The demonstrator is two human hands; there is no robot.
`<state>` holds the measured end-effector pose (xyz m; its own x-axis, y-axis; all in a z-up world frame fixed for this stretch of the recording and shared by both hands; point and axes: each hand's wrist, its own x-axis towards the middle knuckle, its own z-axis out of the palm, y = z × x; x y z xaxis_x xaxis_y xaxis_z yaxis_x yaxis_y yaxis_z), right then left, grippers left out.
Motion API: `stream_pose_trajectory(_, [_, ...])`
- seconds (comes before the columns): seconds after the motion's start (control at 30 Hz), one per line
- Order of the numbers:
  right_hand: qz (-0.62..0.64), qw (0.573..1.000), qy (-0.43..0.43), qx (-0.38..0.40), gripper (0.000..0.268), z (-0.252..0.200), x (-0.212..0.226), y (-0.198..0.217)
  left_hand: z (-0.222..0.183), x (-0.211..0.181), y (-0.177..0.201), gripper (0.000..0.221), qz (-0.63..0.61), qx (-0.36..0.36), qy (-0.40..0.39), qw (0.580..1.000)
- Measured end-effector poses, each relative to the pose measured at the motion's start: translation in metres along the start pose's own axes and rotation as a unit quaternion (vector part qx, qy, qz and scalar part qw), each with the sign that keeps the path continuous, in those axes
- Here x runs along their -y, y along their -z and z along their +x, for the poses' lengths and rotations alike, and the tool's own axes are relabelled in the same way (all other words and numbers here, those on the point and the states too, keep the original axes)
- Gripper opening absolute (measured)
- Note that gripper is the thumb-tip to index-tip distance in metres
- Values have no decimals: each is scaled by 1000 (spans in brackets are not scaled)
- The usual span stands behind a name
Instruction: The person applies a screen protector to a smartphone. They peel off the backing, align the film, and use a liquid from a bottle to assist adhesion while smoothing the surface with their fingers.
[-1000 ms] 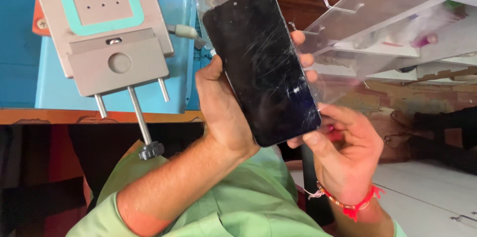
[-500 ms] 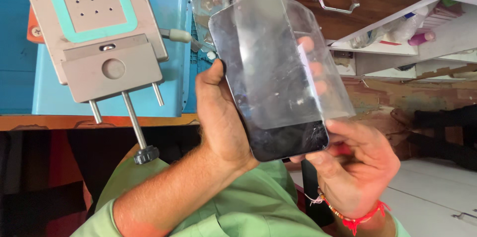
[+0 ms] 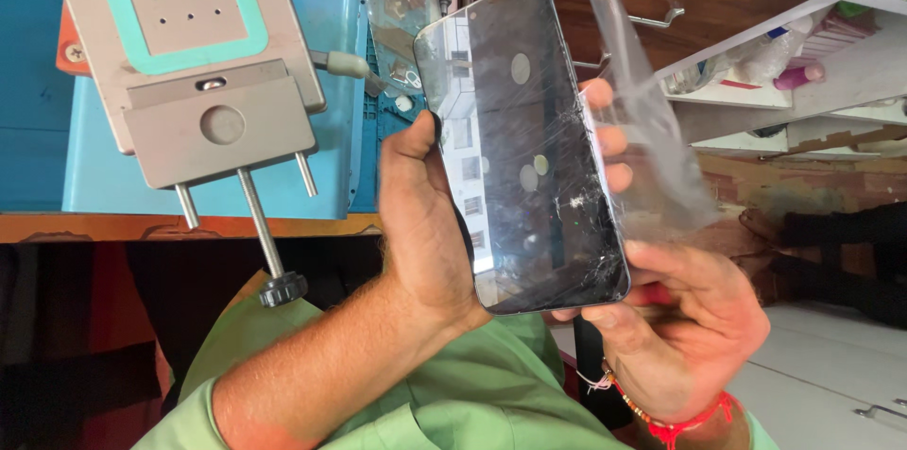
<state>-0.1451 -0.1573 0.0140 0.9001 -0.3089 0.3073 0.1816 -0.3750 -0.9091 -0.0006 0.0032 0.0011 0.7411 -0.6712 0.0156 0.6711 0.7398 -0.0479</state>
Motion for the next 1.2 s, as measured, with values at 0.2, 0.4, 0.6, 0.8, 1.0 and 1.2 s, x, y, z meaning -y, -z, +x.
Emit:
stream_pose_trajectory(0.2, [97, 995, 3, 19, 45, 4, 3, -9, 1, 1, 4, 76, -112, 82, 7, 990])
stream_pose_trajectory(0.4, [96, 995, 1, 31, 42, 6, 9, -10, -1, 1, -4, 75, -40, -69, 20, 997])
stream_pose_trajectory(0.6, [107, 993, 5, 40, 40, 5, 8, -11, 0, 3, 7, 72, -114, 38, 19, 993])
stream_pose_trajectory(0.8, [66, 997, -1, 42, 45, 5, 7, -8, 1, 1, 11, 74, -110, 100, 3, 989])
stream_pose_trajectory(1.0, [55, 998, -14, 28, 42, 8, 3, -14, 5, -1, 10, 82, -26, 3, 15, 1000])
stream_pose_trajectory(1.2, [63, 984, -152, 74, 37, 39, -6, -20, 20, -11, 31, 84, -49, 64, 34, 996])
